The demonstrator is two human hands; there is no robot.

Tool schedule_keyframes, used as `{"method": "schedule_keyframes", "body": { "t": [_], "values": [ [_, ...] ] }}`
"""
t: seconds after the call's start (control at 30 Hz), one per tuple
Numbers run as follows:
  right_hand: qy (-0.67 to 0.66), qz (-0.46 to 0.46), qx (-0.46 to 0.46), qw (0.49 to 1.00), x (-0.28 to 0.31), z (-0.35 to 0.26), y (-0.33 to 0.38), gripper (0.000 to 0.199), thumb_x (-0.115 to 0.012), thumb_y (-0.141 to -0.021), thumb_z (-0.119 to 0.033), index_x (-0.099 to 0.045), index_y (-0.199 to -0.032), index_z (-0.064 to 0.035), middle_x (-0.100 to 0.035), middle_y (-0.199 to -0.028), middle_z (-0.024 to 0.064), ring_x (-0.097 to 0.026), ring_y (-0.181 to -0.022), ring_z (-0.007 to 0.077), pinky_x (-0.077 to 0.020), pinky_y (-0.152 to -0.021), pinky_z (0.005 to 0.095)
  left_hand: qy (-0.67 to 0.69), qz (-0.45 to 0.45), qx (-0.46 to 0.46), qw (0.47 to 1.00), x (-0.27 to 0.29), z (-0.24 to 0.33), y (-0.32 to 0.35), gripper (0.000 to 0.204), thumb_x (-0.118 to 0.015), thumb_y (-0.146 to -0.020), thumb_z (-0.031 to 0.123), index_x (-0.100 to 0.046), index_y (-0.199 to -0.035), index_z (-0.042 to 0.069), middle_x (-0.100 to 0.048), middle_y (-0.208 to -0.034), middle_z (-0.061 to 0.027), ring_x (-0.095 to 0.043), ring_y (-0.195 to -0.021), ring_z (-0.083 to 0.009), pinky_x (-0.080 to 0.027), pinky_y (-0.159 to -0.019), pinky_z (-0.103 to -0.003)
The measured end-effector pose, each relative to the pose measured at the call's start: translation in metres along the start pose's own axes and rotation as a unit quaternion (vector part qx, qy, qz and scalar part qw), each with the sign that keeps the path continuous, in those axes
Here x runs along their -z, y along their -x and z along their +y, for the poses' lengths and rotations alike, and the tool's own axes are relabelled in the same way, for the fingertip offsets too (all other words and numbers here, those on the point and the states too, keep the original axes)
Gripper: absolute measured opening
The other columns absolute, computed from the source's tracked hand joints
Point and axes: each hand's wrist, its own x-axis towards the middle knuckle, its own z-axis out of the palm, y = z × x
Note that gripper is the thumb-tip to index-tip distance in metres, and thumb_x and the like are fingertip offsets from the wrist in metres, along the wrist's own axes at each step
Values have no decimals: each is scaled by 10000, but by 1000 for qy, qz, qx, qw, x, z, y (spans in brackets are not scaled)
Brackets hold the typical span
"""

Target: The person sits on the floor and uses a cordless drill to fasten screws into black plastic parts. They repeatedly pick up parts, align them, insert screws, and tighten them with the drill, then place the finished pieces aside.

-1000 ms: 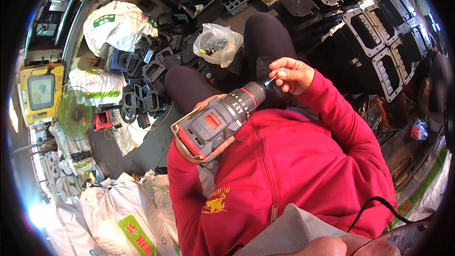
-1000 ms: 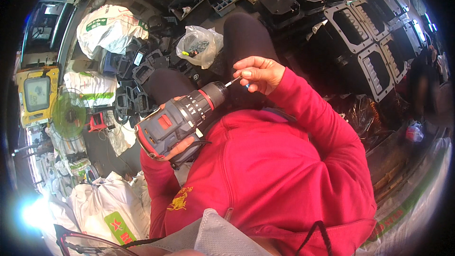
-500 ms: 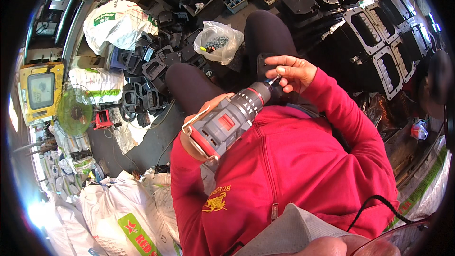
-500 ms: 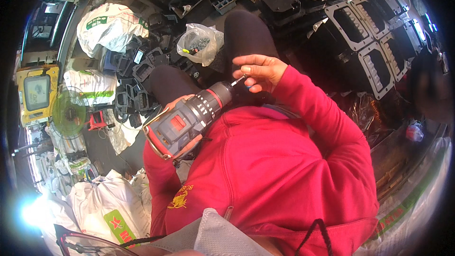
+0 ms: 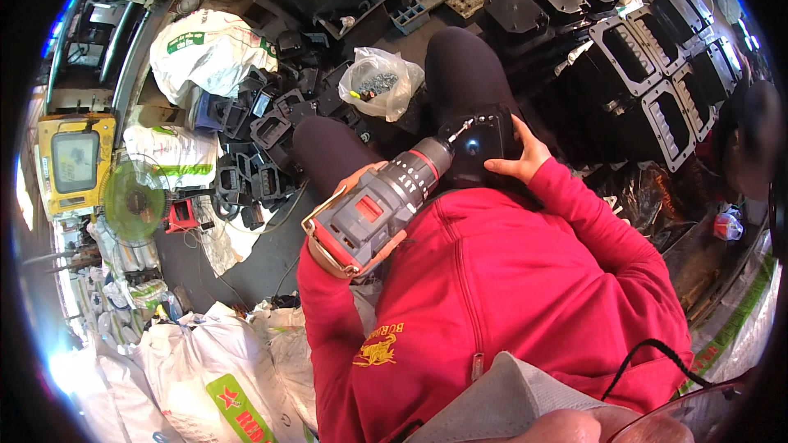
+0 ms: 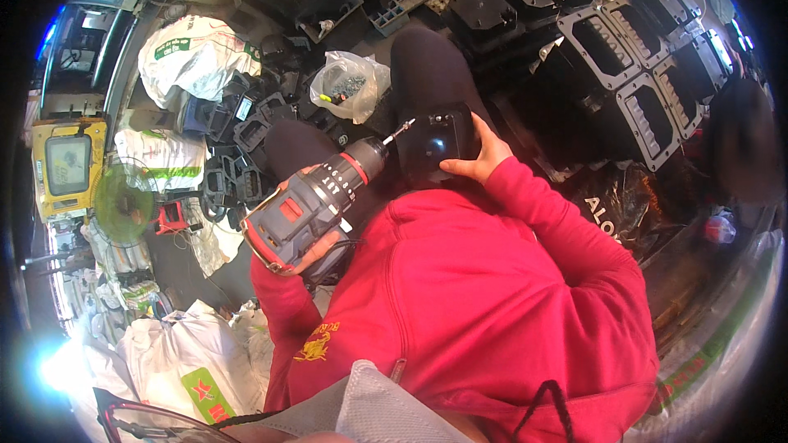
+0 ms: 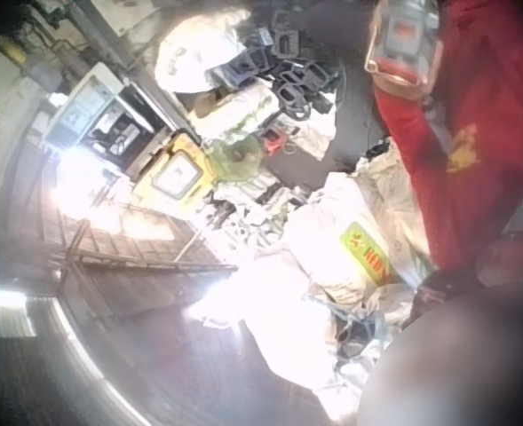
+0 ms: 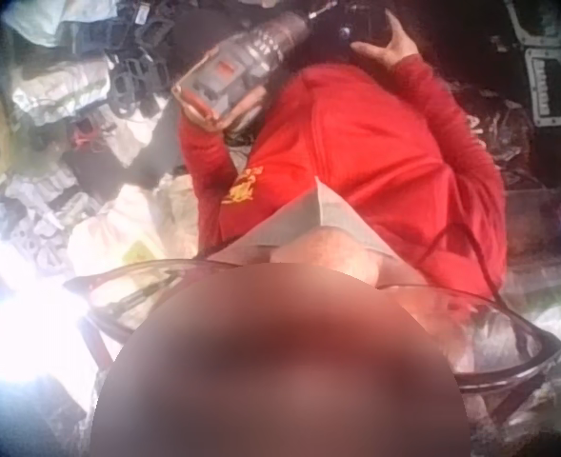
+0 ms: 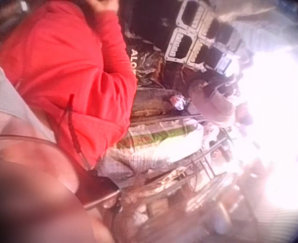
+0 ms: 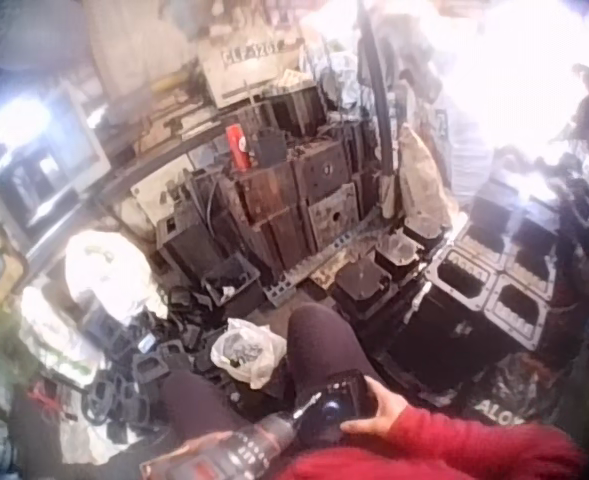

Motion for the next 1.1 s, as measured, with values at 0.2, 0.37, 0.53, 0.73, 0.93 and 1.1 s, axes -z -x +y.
{"method": "schedule_keyframes", "body": {
  "t": [0.2,0.37,0.53,0.73,0.93,1.1],
  "values": [
    [126,-340,90,928,86,-61,-72,850,-814,-687,-310,-423,-1378,-6,-626,-1159,161,-603,-1055,220,-476,-900,320,-56,11,-24,998,13,4,10,785,-809,-623,188,-456,-1311,49,-548,-1232,-110,-549,-1122,-248,-434,-969,-357],
    [203,-450,96,865,52,-66,-113,679,-772,-740,-388,-564,-1261,-4,-637,-1112,145,-610,-1039,224,-458,-933,318,-25,-4,-6,1000,8,0,7,777,-827,-654,217,-458,-1312,28,-543,-1254,-113,-559,-1122,-228,-457,-945,-351],
    [-48,-234,79,968,34,-33,-99,980,-819,-662,-468,-358,-1428,-66,-534,-1262,187,-460,-1260,297,-367,-1039,349,-27,-33,2,999,-5,-9,-4,728,-788,-676,175,-453,-1308,36,-546,-1246,-105,-550,-1136,-232,-442,-963,-365],
    [5,-175,35,984,72,-16,-39,1064,-870,-614,-376,-292,-1450,-61,-415,-1402,222,-416,-1296,316,-322,-1079,396,9,-93,35,995,-9,-15,-19,756,-766,-653,113,-435,-1329,40,-555,-1221,-97,-564,-1086,-192,-463,-930,-330],
    [-107,-214,86,967,66,-30,-48,1006,-844,-588,-446,-393,-1366,4,-584,-1197,231,-555,-1152,340,-432,-984,355,86,-105,141,981,-18,-7,-32,773,-772,-634,128,-441,-1328,43,-546,-1231,-96,-554,-1108,-191,-442,-953,-333],
    [122,-207,82,967,54,-40,-63,870,-805,-639,-439,-474,-1296,26,-631,-1101,237,-623,-1033,340,-488,-898,369,60,-125,152,979,-17,-2,-37,730,-768,-652,183,-467,-1299,29,-547,-1229,-119,-552,-1118,-245,-435,-950,-352]
  ]
}}
